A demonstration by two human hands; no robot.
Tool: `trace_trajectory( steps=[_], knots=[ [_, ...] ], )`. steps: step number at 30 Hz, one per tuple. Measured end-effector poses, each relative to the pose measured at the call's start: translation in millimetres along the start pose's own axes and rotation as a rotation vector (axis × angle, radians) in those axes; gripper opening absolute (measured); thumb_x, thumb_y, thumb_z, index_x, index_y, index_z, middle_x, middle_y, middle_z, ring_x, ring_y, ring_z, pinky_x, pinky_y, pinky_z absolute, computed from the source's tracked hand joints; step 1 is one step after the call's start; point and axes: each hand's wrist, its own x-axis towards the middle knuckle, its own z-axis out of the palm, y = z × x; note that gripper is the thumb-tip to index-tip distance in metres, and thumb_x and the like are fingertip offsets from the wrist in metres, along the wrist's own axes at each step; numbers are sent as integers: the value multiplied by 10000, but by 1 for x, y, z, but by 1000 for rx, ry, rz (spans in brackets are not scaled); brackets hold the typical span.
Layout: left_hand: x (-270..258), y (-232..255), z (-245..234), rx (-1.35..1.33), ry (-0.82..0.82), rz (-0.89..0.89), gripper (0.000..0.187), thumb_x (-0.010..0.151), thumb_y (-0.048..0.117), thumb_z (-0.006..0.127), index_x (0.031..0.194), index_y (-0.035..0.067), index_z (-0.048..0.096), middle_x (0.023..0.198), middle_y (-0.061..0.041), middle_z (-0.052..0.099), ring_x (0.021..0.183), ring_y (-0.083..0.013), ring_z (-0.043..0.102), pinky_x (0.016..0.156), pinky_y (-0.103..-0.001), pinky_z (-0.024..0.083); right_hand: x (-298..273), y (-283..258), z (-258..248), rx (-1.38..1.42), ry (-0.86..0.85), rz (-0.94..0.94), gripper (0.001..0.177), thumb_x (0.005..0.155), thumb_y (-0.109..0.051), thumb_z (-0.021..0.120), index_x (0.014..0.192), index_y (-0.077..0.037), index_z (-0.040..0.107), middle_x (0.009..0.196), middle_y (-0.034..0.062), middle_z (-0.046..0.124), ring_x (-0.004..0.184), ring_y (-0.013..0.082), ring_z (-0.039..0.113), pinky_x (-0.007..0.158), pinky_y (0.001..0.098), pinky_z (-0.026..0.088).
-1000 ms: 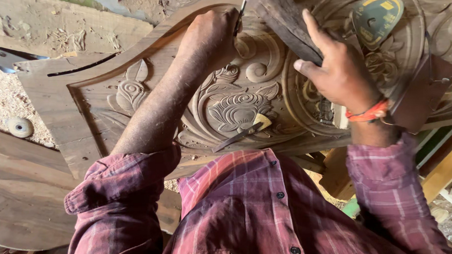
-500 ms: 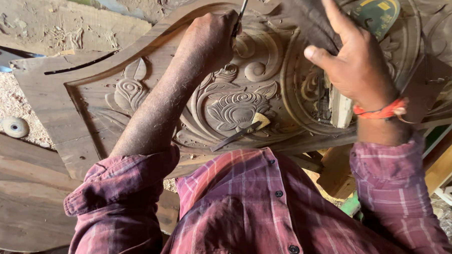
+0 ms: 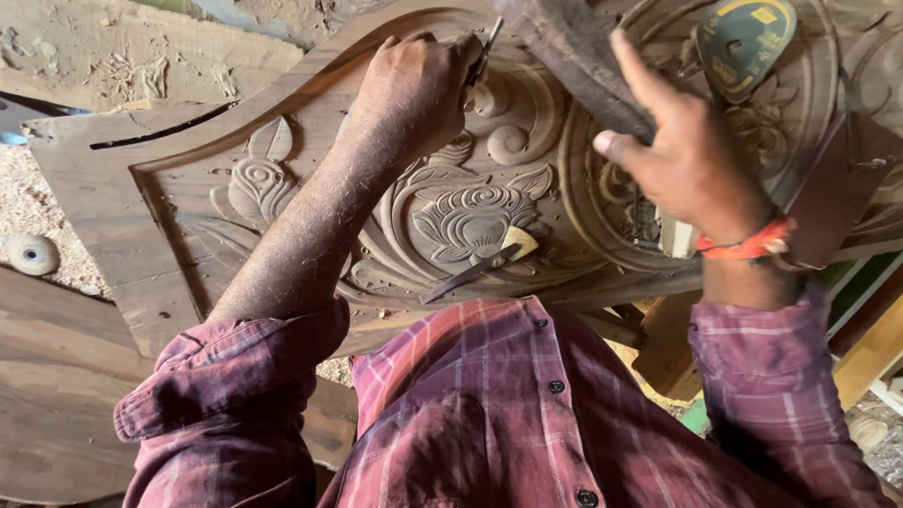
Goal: The person carves a floral design into a wooden panel using a chisel and mallet. They repeatedly strike the chisel to shape the wood, then brush away sawdust and smooth the surface with a sanding block.
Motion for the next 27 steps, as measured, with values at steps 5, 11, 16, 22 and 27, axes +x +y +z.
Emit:
trace_trajectory(
  steps=[5, 11, 16, 22, 27],
  knots=[
    [0, 2, -1, 6, 21, 0, 175, 948, 90, 687, 1122, 84, 683, 794, -95, 696, 823, -267, 692, 811, -517, 540, -11, 4, -1, 68, 50, 78, 763, 1022, 3, 683, 1664, 19, 271, 1572, 225, 577, 1425, 218, 592, 1200, 322, 460],
    [2, 2, -1, 7, -16, 6, 186, 915, 95, 706, 1099, 87, 679, 811, -93, 701, 867, -263, 683, 835, -531, 524, -9, 0, -6, 46, -100, 104, 767, 966, 6, 689, 1635, 22, 314, 1533, 244, 581, 1375, 233, 601, 1130, 326, 462],
    [0, 3, -3, 3, -43, 36, 208, 945, 65, 693, 1150, 97, 673, 861, -84, 705, 931, -253, 680, 899, -505, 511, -18, -2, 6, 88, 55, 94, 731, 1019, -8, 686, 1633, 22, 288, 1453, 225, 617, 1316, 227, 620, 1145, 322, 482],
    [-5, 7, -9, 39, -79, 80, 280, 880, 154, 769, 1138, 103, 670, 858, -75, 710, 967, -255, 656, 913, -493, 485, -31, 2, 21, 228, 70, 162, 760, 1000, -22, 670, 1650, 24, 279, 1548, 211, 574, 1333, 234, 628, 1121, 321, 524],
    [5, 7, -6, 71, -94, 92, 345, 810, 168, 811, 1123, 118, 674, 821, -65, 713, 891, -245, 661, 879, -493, 482, -34, -2, 18, -49, 44, -40, 750, 1018, 8, 704, 1655, 24, 308, 1600, 265, 521, 1519, 304, 521, 1239, 387, 424]
  ],
)
